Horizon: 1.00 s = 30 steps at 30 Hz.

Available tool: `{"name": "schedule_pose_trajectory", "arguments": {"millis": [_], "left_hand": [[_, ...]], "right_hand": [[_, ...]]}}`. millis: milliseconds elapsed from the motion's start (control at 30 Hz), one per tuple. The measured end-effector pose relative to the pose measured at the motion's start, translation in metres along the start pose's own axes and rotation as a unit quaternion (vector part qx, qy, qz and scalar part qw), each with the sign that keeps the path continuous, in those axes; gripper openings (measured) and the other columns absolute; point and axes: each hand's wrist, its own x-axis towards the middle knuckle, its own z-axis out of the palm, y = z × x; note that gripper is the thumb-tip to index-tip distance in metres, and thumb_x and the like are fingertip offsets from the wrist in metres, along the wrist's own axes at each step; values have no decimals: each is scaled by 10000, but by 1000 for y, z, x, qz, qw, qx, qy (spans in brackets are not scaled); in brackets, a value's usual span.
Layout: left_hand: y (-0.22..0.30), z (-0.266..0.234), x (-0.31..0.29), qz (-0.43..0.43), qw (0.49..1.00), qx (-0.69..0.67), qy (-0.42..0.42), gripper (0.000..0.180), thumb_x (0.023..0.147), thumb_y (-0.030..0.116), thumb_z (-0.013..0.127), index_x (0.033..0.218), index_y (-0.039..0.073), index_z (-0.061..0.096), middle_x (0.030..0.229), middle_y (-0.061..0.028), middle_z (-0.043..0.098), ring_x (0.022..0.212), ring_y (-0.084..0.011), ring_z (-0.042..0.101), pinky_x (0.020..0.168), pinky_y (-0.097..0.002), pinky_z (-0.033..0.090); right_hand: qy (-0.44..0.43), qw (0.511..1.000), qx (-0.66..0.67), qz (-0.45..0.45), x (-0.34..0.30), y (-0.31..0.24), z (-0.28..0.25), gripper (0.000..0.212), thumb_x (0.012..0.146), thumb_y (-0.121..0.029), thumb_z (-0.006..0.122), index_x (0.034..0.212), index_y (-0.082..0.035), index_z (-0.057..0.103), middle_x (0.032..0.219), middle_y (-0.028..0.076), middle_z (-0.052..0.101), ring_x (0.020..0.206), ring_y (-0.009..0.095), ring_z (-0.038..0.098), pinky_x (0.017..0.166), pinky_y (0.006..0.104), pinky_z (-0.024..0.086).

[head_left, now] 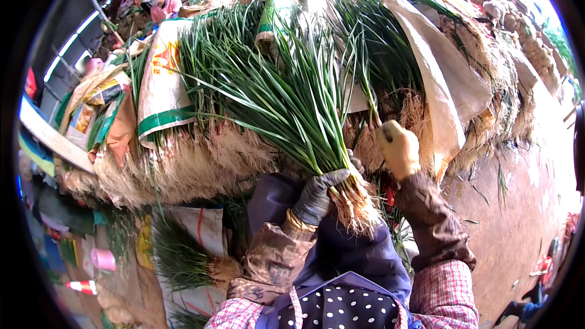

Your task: The person processes bundles of chives by hand and with shears, trimming the roots and stems before placing them in separate piles on the ground.

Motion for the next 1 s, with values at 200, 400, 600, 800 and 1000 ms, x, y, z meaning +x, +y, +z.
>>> {"name": "schedule_pose_trajectory", "arguments": {"millis": [200, 400, 600, 800, 1000], "left_hand": [[-3, -4, -2, -10, 1000, 2, 8, 400, 801, 99, 577, 1167, -20, 470, 1068, -135, 590, 934, -218, 595, 830, -300, 480], [-10, -18, 0, -26, 999, 28, 24, 386, 814, 124, 550, 1158, -34, 469, 1045, -152, 595, 916, -232, 600, 800, -314, 488], [-2, -2, -4, -32, 998, -18, 48, 381, 783, 114, 610, 1127, -25, 521, 980, -113, 615, 881, -207, 600, 799, -305, 489], [-2, -3, -6, -46, 996, -71, -5, 410, 795, 140, 583, 1153, -23, 470, 1046, -146, 556, 916, -240, 565, 785, -339, 495], [-9, -7, -1, 19, 984, -92, -151, 508, 700, 153, 688, 1151, 57, 475, 988, -147, 562, 898, -253, 557, 813, -396, 482]], "right_hand": [[-57, 966, 32, -249, -78, -14, -11, 46, 850, -89, 502, 874, -59, 527, 615, 78, 575, 501, 239, 562, 484, 373, 465], [-308, 774, 535, 142, -32, -14, 0, 598, 885, -534, 444, 1159, -6, 507, 938, 41, 590, 838, 118, 545, 765, 297, 455], [-312, 629, 682, 205, -5, -30, 23, 285, 913, -300, 517, 1102, -89, 547, 711, 2, 585, 452, 91, 476, 344, 221, 342], [-179, 639, 703, 254, -22, -39, 29, 114, 852, -151, 621, 864, -40, 601, 637, 30, 588, 440, 99, 513, 353, 220, 385], [-79, 849, 483, 200, -22, 12, 38, 248, 832, -172, 648, 950, 45, 626, 758, 81, 625, 581, 100, 571, 503, 217, 461]]}}
